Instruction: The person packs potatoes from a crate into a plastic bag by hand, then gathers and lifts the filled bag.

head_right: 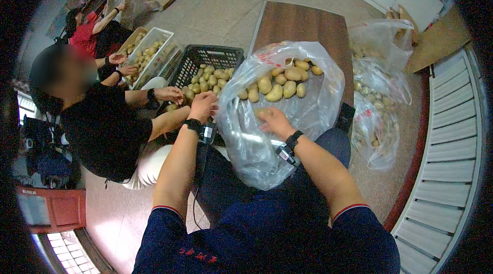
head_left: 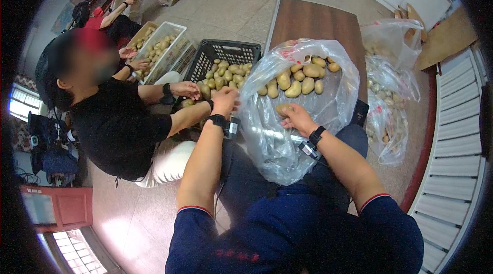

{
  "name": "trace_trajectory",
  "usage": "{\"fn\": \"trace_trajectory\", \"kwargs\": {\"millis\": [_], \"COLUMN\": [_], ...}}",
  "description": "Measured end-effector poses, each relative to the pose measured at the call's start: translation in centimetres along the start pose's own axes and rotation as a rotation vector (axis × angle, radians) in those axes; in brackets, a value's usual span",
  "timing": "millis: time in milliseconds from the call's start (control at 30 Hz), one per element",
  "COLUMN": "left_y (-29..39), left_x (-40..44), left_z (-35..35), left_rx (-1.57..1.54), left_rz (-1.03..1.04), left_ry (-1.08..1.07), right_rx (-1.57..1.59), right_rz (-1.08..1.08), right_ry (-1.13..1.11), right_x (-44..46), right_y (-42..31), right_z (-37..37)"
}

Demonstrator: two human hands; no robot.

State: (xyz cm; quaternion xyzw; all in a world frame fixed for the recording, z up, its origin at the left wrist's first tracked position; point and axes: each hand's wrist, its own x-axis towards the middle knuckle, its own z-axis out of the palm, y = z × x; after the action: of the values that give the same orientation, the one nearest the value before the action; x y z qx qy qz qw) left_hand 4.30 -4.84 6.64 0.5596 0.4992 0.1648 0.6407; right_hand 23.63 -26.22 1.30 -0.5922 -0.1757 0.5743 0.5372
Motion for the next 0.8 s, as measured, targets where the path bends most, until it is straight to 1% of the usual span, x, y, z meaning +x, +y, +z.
{"fn": "trace_trajectory", "kwargs": {"millis": [33, 67, 133, 167, 233, 267, 333, 367, 433, 467, 533, 567, 600, 667, 700, 733, 767, 800], "left_y": [0.5, 0.9, 1.9, 2.2, 2.7, 2.7, 2.8, 2.9, 3.0, 3.1, 3.3, 3.1, 2.8, 2.2, 1.9, 1.6, 1.3, 1.2], "left_x": [-0.4, -0.9, -2.2, -2.6, -3.2, -3.4, -3.8, -3.9, -4.0, -4.0, -3.9, -3.8, -3.7, -3.1, -2.8, -2.3, -1.9, -1.7], "left_z": [0.5, 1.0, 2.1, 2.5, 3.2, 3.5, 3.8, 3.9, 4.0, 4.0, 4.1, 4.1, 3.9, 3.6, 3.4, 3.1, 2.9, 2.7], "left_rx": [0.006, 0.006, 0.032, 0.031, 0.093, 0.093, 0.089, 0.089, 0.132, 0.133, 0.138, 0.074, 0.074, 0.024, 0.023, -0.077, -0.176, -0.176], "left_rz": [-0.014, -0.016, -0.067, -0.070, -0.049, -0.052, -0.040, -0.041, -0.007, -0.007, -0.043, -0.078, -0.078, -0.099, -0.100, -0.103, -0.107, -0.108], "left_ry": [-0.083, -0.076, -0.258, -0.253, -0.383, -0.381, -0.525, -0.520, -0.625, -0.614, -0.687, -0.714, -0.705, -0.642, -0.642, -0.624, -0.608, -0.615], "right_rx": [0.025, 0.025, 0.052, 0.051, 0.116, 0.117, 0.130, 0.131, 0.103, 0.103, -0.016, -0.102, -0.102, -0.215, -0.215, -0.215, -0.373, -0.530], "right_rz": [0.012, 0.015, 0.060, 0.063, 0.052, 0.055, 0.044, 0.045, 0.059, 0.059, 0.033, 0.016, 0.015, -0.016, -0.004, -0.004, -0.167, -0.329], "right_ry": [-0.092, -0.098, -0.081, -0.086, -0.149, -0.151, -0.189, -0.194, -0.229, -0.241, -0.279, -0.236, -0.244, -0.187, -0.103, -0.101, -0.015, 0.074], "right_x": [0.2, 0.1, -0.2, 0.1, 0.6, 0.5, 0.3, -0.1, -0.5, -0.4, -0.4, 0.1, 0.4, 0.9, 1.6, 2.2, 3.2, 3.7], "right_y": [-0.1, -0.5, -1.4, -1.5, -1.6, -2.0, -2.9, -3.5, -4.7, -4.8, -5.1, -4.8, -4.6, -4.2, -3.9, -3.6, -2.9, -2.6], "right_z": [0.1, 0.4, 1.2, 1.4, 1.7, 2.1, 2.8, 3.2, 4.3, 4.6, 4.9, 5.1, 5.0, 4.4, 4.2, 3.9, 3.2, 2.4]}}
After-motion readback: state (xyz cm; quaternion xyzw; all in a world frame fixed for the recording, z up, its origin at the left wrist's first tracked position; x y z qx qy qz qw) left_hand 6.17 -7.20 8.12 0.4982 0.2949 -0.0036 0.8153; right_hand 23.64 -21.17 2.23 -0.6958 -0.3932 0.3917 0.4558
